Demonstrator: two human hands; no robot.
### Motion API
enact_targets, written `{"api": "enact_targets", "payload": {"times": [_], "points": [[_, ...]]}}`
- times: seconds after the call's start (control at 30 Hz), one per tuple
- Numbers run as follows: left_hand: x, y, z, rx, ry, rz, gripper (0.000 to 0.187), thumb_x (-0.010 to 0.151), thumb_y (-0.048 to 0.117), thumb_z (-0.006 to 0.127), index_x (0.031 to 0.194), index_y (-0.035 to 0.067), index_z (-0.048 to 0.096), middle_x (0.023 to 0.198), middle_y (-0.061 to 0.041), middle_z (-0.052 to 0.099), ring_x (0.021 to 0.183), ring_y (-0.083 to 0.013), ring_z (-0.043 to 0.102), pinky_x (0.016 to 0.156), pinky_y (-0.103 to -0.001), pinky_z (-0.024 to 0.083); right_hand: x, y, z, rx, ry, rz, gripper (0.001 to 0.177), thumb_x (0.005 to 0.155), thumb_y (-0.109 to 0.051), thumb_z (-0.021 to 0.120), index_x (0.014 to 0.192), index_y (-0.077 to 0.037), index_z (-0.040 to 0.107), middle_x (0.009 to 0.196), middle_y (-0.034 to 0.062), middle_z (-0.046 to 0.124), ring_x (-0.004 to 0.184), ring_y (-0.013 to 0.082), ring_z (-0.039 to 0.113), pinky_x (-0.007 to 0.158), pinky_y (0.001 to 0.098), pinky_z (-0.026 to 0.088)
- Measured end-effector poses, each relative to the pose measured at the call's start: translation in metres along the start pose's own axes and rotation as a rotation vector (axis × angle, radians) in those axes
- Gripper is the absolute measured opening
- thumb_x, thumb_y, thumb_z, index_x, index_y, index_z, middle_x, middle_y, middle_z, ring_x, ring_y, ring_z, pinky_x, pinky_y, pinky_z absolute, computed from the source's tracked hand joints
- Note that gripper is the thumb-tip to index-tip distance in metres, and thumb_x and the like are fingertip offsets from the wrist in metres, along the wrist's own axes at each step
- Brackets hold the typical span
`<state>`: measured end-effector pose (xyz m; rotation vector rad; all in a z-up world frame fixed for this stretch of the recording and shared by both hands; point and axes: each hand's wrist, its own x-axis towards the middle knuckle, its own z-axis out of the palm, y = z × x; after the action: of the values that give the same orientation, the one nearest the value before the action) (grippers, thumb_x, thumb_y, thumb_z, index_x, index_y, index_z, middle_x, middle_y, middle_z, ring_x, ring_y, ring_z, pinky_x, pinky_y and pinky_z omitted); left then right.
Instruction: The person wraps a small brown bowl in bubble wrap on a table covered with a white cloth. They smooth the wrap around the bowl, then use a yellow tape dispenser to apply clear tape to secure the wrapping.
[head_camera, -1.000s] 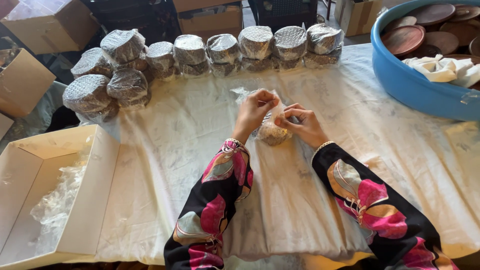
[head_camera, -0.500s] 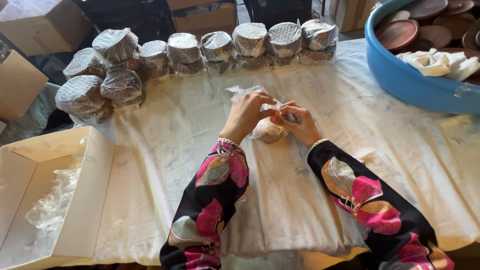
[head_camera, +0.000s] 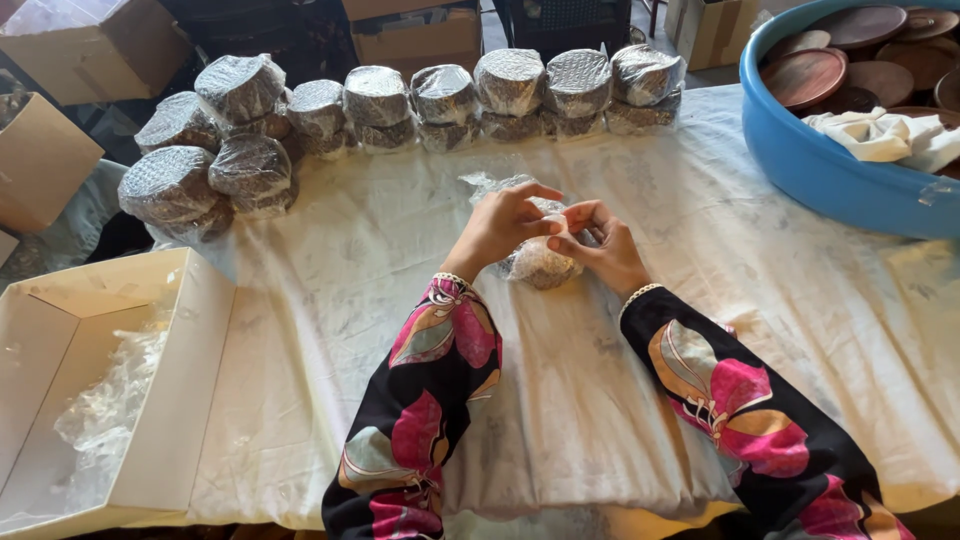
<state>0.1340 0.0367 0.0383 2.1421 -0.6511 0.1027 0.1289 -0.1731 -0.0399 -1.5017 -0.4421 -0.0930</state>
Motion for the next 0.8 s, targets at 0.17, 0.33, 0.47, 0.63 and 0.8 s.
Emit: {"api": "enact_targets", "payload": {"times": [0.17,0.33,0.47,0.63,0.8], "points": [[-0.001,0.007,-0.001,0.006,-0.016,-0.010,0.051,0.087,0.031,0.080,0.133,0.015,0.062,0.094,-0.007,0.082,0.087,-0.0169,0.078,0.076,-0.032,0.058,0.005,0.007,-0.012,-0.045,-0.088,-0.049,0.030,0.089,-0.023,0.081,0.110,-0.003,0.071,0.120,0.0028,0.058,0.113,0.0115,0.058,0.099,0.0268,0.047],[0.002,-0.005,0.004,0.002,0.021,-0.107,0.065,0.085,0.033,0.081,0.139,0.012,0.053,0.091,-0.008,0.081,0.086,-0.0169,0.078,0.075,-0.031,0.057,0.007,0.015,-0.017,-0.094,-0.101,-0.046,0.025,0.093,-0.023,0.079,0.104,-0.001,0.076,0.122,0.0042,0.060,0.114,0.0121,0.059,0.099,0.0277,0.047],[0.003,-0.008,0.007,-0.069,0.105,-0.133,0.071,0.080,0.033,0.086,0.137,0.009,0.052,0.092,-0.010,0.081,0.090,-0.0179,0.079,0.079,-0.031,0.057,0.006,0.008,-0.016,-0.177,-0.050,-0.123,0.024,0.090,-0.021,0.081,0.102,-0.001,0.076,0.119,0.0042,0.063,0.112,0.0119,0.061,0.099,0.0269,0.049],[0.002,0.005,-0.001,0.026,0.127,-0.082,0.067,0.077,0.034,0.089,0.132,0.011,0.057,0.094,-0.008,0.082,0.092,-0.0179,0.078,0.079,-0.032,0.056,0.002,0.011,-0.008,-0.089,-0.019,-0.098,0.027,0.088,-0.020,0.085,0.103,-0.002,0.072,0.109,0.0031,0.066,0.104,0.0097,0.063,0.094,0.0258,0.051],[-0.002,0.012,-0.004,-0.033,0.089,-0.180,0.063,0.074,0.030,0.088,0.128,0.012,0.061,0.095,-0.007,0.082,0.089,-0.0173,0.079,0.077,-0.031,0.058,0.004,0.006,-0.010,0.005,-0.078,0.057,0.030,0.088,-0.018,0.083,0.109,-0.004,0.066,0.097,0.0005,0.072,0.094,0.0065,0.065,0.085,0.0234,0.050]]}}
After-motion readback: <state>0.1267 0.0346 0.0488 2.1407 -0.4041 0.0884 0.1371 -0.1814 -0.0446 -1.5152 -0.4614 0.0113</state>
